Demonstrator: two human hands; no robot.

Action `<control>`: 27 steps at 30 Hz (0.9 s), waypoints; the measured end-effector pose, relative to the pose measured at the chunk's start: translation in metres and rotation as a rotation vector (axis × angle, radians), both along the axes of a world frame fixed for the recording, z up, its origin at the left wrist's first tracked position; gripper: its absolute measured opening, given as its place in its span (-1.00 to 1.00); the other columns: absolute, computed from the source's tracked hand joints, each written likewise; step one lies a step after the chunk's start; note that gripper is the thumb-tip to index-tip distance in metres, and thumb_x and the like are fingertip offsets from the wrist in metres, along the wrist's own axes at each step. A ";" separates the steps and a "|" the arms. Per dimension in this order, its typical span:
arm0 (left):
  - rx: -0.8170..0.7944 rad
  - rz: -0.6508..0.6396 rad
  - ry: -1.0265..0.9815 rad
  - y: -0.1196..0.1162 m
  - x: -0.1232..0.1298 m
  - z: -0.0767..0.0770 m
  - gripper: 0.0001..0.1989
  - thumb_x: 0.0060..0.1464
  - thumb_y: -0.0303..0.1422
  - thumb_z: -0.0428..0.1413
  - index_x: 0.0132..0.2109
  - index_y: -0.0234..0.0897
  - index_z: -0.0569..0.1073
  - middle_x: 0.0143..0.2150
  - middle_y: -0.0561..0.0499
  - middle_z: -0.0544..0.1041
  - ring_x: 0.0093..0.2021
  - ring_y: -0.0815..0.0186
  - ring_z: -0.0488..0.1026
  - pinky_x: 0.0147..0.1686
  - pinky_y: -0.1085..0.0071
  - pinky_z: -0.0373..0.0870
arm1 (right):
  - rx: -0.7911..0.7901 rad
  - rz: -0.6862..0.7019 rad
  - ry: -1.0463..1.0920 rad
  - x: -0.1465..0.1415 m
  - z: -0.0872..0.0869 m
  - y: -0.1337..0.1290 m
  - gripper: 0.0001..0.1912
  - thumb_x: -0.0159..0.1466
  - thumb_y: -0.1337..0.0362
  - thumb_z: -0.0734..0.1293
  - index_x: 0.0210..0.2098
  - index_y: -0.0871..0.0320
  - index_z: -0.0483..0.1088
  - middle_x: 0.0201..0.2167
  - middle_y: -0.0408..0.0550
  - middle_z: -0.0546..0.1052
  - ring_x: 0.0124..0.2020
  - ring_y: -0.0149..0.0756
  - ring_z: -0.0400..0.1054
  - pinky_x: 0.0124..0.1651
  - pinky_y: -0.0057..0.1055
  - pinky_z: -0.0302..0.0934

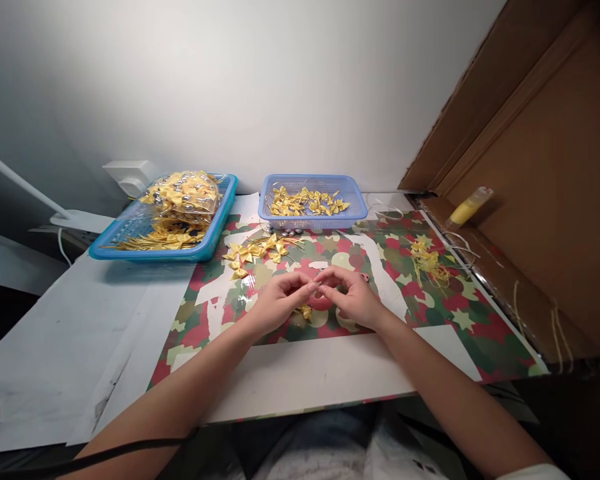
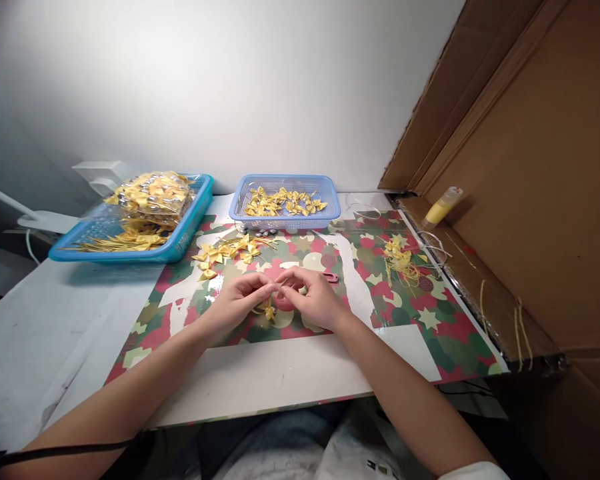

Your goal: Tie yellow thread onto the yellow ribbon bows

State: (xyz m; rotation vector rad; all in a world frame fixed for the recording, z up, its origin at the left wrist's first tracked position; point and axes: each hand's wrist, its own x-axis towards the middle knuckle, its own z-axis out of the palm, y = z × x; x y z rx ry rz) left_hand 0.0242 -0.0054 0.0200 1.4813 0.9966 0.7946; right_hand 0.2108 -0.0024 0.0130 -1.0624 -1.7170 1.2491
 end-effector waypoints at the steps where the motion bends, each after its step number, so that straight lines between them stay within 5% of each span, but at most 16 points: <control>1: -0.034 0.024 -0.048 0.000 0.001 -0.002 -0.66 0.09 -0.09 0.12 -0.34 -0.32 0.49 -0.45 0.02 0.50 -0.45 0.39 0.41 -0.46 0.50 0.32 | -0.004 0.025 -0.010 -0.001 0.000 -0.001 -0.90 0.24 0.30 0.26 -0.31 0.13 0.42 -0.40 -0.11 0.51 -0.36 -0.35 0.41 -0.35 -0.44 0.25; 7: -0.162 0.142 -0.227 0.001 0.005 -0.012 -0.65 -0.05 -0.12 0.25 -0.19 -0.29 0.58 -0.24 -0.05 0.62 -0.21 0.25 0.54 -0.19 0.37 0.47 | 0.124 0.040 -0.122 -0.002 -0.003 -0.001 -0.79 0.28 0.24 0.24 -0.42 0.16 0.44 -0.49 -0.13 0.48 -0.46 -0.41 0.31 -0.44 -0.48 0.13; 12: -0.133 0.241 -0.223 0.004 0.005 -0.016 -0.61 -0.11 -0.12 0.29 -0.15 -0.23 0.61 -0.11 -0.07 0.63 -0.01 0.12 0.51 -0.04 0.25 0.48 | 0.370 -0.004 -0.313 0.001 -0.005 0.000 -0.84 0.25 0.36 0.26 -0.44 0.13 0.43 -0.54 -0.14 0.48 -0.47 -0.36 0.26 -0.29 -0.37 0.13; 21: 0.176 0.180 0.170 -0.001 0.001 -0.015 -0.76 0.05 -0.23 0.17 -0.19 -0.23 0.63 -0.18 -0.06 0.64 -0.19 0.17 0.56 -0.19 0.30 0.50 | 0.574 -0.028 -0.339 0.002 -0.004 -0.001 -0.86 0.20 0.40 0.26 -0.46 0.11 0.41 -0.56 -0.15 0.48 -0.47 -0.35 0.27 -0.22 -0.31 0.10; 27: 0.130 0.094 0.079 0.001 0.004 -0.017 -0.65 0.05 -0.25 0.18 -0.02 -0.28 0.50 -0.10 -0.11 0.58 -0.19 0.24 0.51 -0.29 0.41 0.44 | 0.541 -0.055 -0.332 0.002 -0.003 0.000 -0.87 0.20 0.39 0.27 -0.46 0.12 0.40 -0.53 -0.15 0.50 -0.45 -0.35 0.30 -0.19 -0.30 0.11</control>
